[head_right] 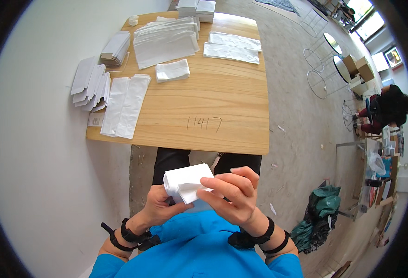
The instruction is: Folding and stacking rectangular white papers or filters at a workstation.
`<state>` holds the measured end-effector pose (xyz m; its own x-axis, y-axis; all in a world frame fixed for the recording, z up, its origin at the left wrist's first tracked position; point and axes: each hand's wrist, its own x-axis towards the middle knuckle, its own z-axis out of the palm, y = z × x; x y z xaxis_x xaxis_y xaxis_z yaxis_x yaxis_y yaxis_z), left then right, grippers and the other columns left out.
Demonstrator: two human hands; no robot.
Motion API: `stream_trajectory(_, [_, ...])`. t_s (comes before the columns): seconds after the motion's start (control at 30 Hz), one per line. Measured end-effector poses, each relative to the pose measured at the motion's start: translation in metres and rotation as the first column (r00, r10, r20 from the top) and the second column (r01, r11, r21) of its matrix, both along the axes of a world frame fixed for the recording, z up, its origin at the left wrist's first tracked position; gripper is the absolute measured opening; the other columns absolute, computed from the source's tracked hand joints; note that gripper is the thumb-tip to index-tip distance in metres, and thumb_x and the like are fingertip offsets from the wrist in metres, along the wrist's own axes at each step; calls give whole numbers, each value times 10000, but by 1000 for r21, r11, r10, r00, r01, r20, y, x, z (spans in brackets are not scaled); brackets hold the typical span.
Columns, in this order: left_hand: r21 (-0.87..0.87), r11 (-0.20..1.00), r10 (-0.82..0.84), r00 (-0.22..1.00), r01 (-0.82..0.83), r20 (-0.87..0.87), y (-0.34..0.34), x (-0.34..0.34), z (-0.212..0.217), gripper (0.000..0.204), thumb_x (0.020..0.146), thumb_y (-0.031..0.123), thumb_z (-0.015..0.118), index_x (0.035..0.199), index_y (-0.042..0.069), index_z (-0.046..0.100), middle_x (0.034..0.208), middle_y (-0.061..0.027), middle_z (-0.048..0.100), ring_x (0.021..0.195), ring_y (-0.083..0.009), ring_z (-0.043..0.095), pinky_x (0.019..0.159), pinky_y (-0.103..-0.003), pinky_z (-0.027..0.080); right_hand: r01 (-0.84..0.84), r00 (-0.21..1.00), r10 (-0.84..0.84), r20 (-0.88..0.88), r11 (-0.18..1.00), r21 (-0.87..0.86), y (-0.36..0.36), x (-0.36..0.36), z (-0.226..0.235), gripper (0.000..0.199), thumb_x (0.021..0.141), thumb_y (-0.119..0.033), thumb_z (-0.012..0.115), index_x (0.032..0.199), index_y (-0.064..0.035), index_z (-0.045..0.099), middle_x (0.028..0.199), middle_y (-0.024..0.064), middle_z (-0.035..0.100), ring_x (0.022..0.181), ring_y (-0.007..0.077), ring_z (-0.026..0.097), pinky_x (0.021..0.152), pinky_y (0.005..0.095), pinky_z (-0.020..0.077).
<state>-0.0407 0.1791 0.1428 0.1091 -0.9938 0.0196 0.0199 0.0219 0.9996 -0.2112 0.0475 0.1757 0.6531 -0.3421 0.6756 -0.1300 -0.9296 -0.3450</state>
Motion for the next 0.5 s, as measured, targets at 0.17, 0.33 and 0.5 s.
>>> stream_trajectory(0.17, [-84,996,6,997,-12,-71,4,3,-11,509,952,418,528,1169,-35,606,1030,-150,680,924,-225,673,766,-314,524,-42,999,41,-16,999,-34,3,-5,2,239,687,-206,732,922,-162,742,996,-30,708,889,121,576,740,278,364])
stream_trajectory(0.33, [-57,998,17,998,-20,-58,4,5,-11,659,985,543,355,1161,-41,605,995,-153,675,855,-216,661,719,-289,506,-40,998,37,-48,998,-52,6,-3,2,138,781,-198,680,910,-160,711,945,-7,732,913,124,612,777,287,364])
stream_trajectory(0.5, [59,998,17,982,-7,-187,9,6,-14,628,994,512,375,1110,-58,614,969,-144,680,829,-161,638,699,-276,500,-83,995,82,-61,997,-7,10,-7,-2,99,801,-187,670,894,-155,689,909,12,739,961,140,639,930,347,359])
